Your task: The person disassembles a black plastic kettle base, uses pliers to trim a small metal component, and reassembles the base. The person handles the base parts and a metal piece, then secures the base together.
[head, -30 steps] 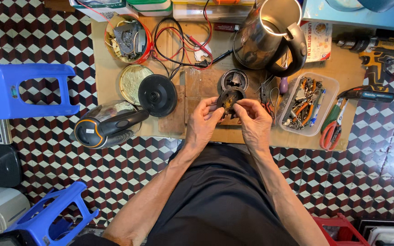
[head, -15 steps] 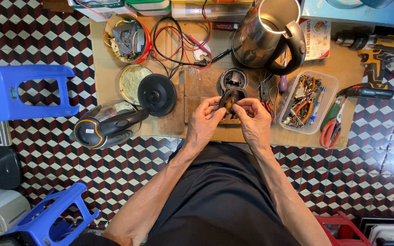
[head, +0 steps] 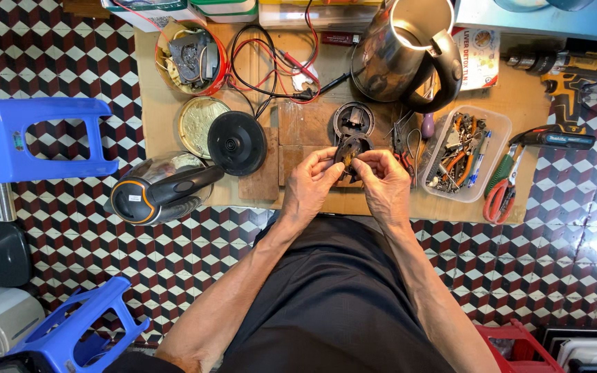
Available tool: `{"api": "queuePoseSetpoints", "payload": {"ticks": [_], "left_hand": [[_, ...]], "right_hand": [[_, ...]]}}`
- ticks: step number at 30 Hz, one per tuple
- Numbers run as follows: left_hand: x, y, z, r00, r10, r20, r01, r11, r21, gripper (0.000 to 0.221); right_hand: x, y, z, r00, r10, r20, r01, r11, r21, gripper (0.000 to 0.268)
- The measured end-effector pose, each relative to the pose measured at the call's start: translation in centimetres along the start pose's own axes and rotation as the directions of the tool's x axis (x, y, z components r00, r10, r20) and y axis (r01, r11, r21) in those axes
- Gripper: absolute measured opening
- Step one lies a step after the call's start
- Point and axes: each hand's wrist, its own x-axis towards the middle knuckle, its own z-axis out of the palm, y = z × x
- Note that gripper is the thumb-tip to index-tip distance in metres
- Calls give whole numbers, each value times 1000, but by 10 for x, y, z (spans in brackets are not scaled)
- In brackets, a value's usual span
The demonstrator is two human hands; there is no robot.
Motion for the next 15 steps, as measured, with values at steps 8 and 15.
{"api": "queuePoseSetpoints", "payload": {"ticks": [8,15], "left_hand": [[0,-1,-2,1000,2,4,-2,1000,22,40],[-1,3,-4,1000,14,12,-14,998,62,40]], "right_hand": [[3,0,0,995,102,12,-103,993,54,13],[2,0,2,989,145,-19,-141,981,134,16]]}}
